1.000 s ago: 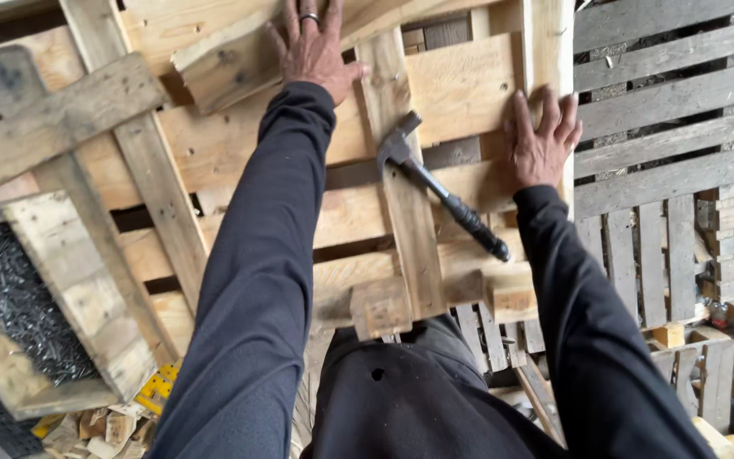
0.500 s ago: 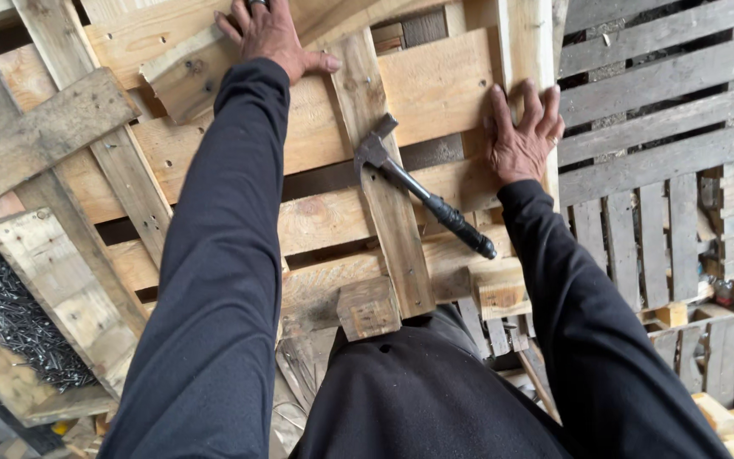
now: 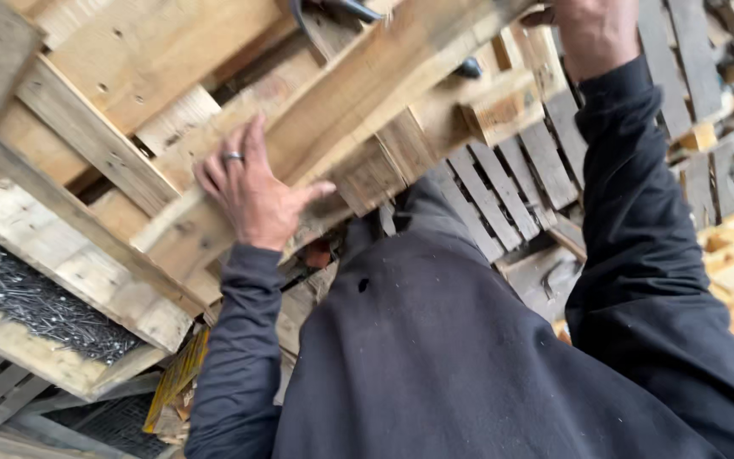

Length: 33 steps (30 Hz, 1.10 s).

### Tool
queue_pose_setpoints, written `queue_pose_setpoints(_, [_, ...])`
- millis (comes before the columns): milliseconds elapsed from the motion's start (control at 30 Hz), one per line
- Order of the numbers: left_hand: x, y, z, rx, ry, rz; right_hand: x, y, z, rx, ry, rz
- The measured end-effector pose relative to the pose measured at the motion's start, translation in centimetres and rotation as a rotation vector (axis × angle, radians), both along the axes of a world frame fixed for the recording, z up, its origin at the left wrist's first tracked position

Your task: The person assembles wooden pallets by placing small wooden blocks onto a pallet frame and hammering nails to secure them. The person repeatedly positions blocks, aligns them, and uses a hammer to drive nails into the wood.

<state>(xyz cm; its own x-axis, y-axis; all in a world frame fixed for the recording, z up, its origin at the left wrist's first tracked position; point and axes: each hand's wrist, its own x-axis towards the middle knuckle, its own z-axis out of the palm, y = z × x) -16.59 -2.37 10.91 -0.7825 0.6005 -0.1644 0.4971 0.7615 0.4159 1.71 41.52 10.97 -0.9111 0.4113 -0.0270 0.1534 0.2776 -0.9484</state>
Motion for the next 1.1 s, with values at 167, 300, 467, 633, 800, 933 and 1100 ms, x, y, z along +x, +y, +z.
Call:
queue_pose_setpoints(167, [8.0, -3.3, -2.8, -0.007, -0.065, -0.055, 7.4, -7.2, -0.6, -0.133, -0.157, -0.306])
queue_pose_setpoints(300, [9.5, -4.2, -5.0, 0.056, -0.013, -0.110, 12.3, -8.8, -1.9, -0.127, -0.029, -0.325])
queue_pose_setpoints(467, [10.3, -3.3, -7.2, -0.054, -0.086, -0.080, 14.1, -7.5, -6.1, -0.018, 0.058, -0.344])
queue_pose_setpoints(633, [10.3, -2.3, -7.9, -0.086, 0.012, -0.133, 13.6, -8.1, -10.8, -0.322, 0.019, -0.452])
queue_pose_setpoints(800, [10.7, 0.8, -5.5, -0.193, -0.017, -0.101, 15.4, -7.7, -10.3, -0.304, -0.046, -0.294])
queue_pose_setpoints(933, [14.5, 10.6, -5.1, -0.101, 0.039, -0.236, 14.8, -4.2, -9.7, 0.063, -0.267, 0.038])
queue_pose_setpoints(1100, [17.9, 24.1, -8.2, -0.061, 0.122, -0.308, 11.7, 0.3, -12.0, 0.469, -0.225, 0.292])
